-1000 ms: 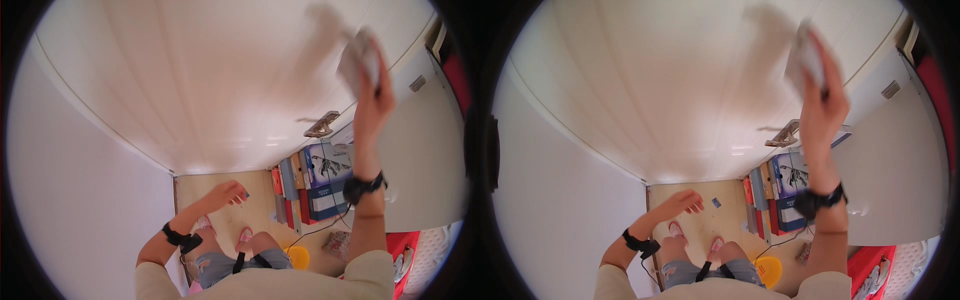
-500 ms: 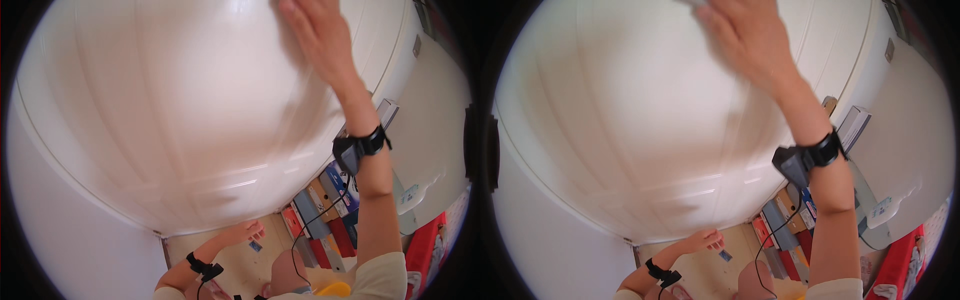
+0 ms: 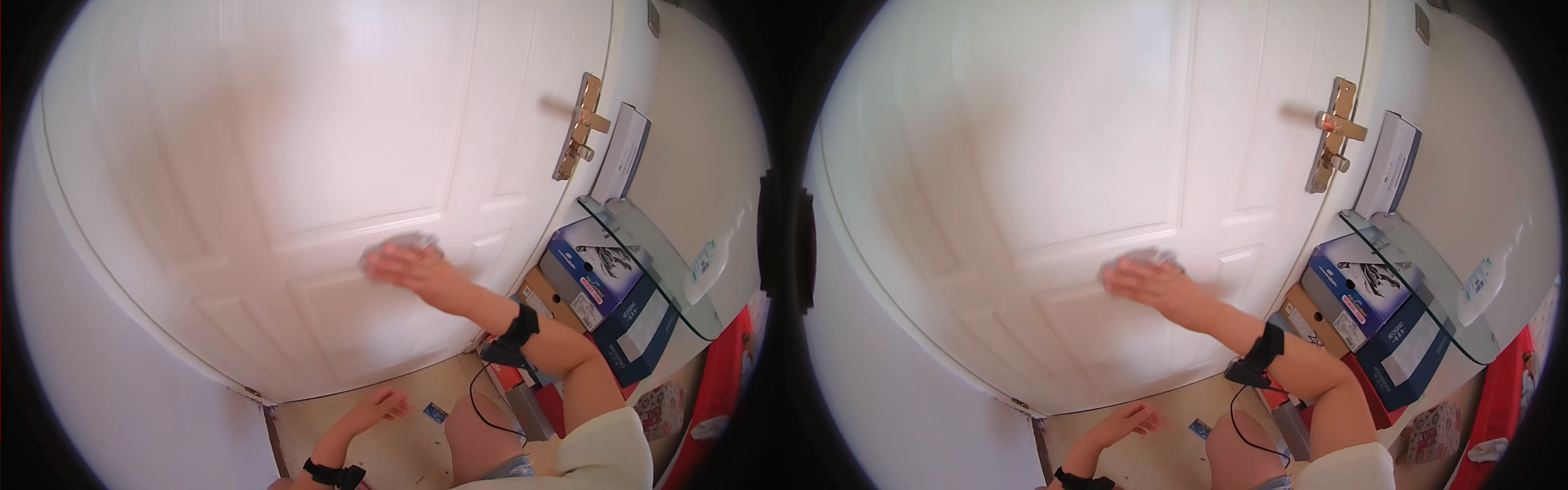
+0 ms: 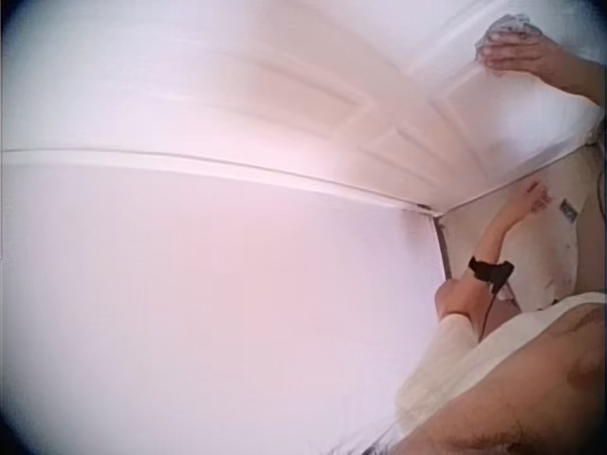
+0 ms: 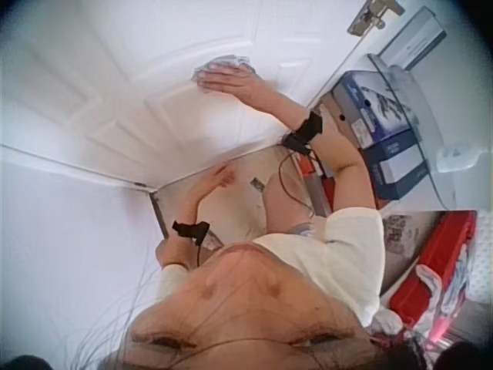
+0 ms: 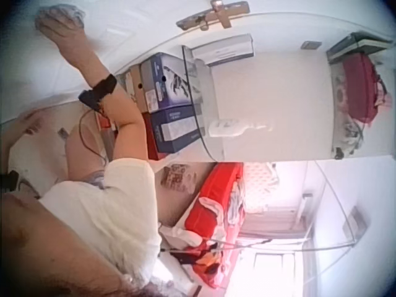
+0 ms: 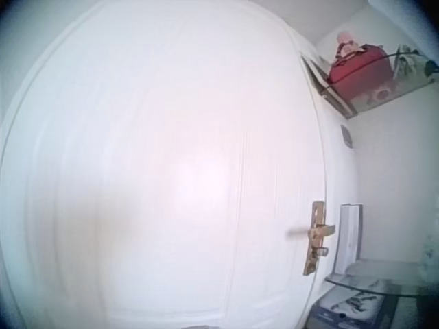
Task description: The recorder is cleaning a white door and its handle with a cloth.
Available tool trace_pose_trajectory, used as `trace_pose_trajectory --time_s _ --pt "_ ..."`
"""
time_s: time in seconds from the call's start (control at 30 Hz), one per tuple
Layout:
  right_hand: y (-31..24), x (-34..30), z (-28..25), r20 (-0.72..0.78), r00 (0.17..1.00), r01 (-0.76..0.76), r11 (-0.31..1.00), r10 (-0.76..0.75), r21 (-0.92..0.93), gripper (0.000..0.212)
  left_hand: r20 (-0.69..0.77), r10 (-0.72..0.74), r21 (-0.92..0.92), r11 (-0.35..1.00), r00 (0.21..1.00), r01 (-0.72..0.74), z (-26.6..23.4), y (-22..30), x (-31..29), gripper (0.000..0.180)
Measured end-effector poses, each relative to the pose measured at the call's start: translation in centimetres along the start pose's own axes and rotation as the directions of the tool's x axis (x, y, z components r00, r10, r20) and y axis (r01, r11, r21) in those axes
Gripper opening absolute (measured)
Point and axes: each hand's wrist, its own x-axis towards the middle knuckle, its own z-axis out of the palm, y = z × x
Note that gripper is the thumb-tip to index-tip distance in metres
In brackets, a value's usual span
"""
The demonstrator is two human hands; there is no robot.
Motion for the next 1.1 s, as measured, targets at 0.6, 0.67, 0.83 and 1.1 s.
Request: trace_pose_trajectory --time_s 0.6,0.67,0.83,1.1 --pt "0.8 0.4 -0.8 -0.460 0.837 -0.336 0.942 0.296 -0.005 0.057 -0.241 -0.069 -0.125 0.991 0.968 0.040 -0.6 -4.3 -2.0 0.032" --pt "-1.0 -0.4 1.0 -0.439 0.832 -0.355 0.934 0.339 0.048 0.057 -0.226 -0.085 -0.105 0.993 0.970 0.063 -0.8 -4.5 -2.4 0.032" --pt "-4.8 5.0 2.7 -0.340 0.914 -0.195 0.974 0.222 0.111 0.048 -0.222 -0.083 -0.113 0.992 0.972 0.058 -0.7 -3.7 -3.1 0.031" --pt "-10.9 14.3 6.1 -0.295 0.942 0.281 0.857 -0.160 0.432 0.044 -0.223 -0.025 -0.061 0.998 0.974 0.012 -1.2 -3.8 -3.1 0.030"
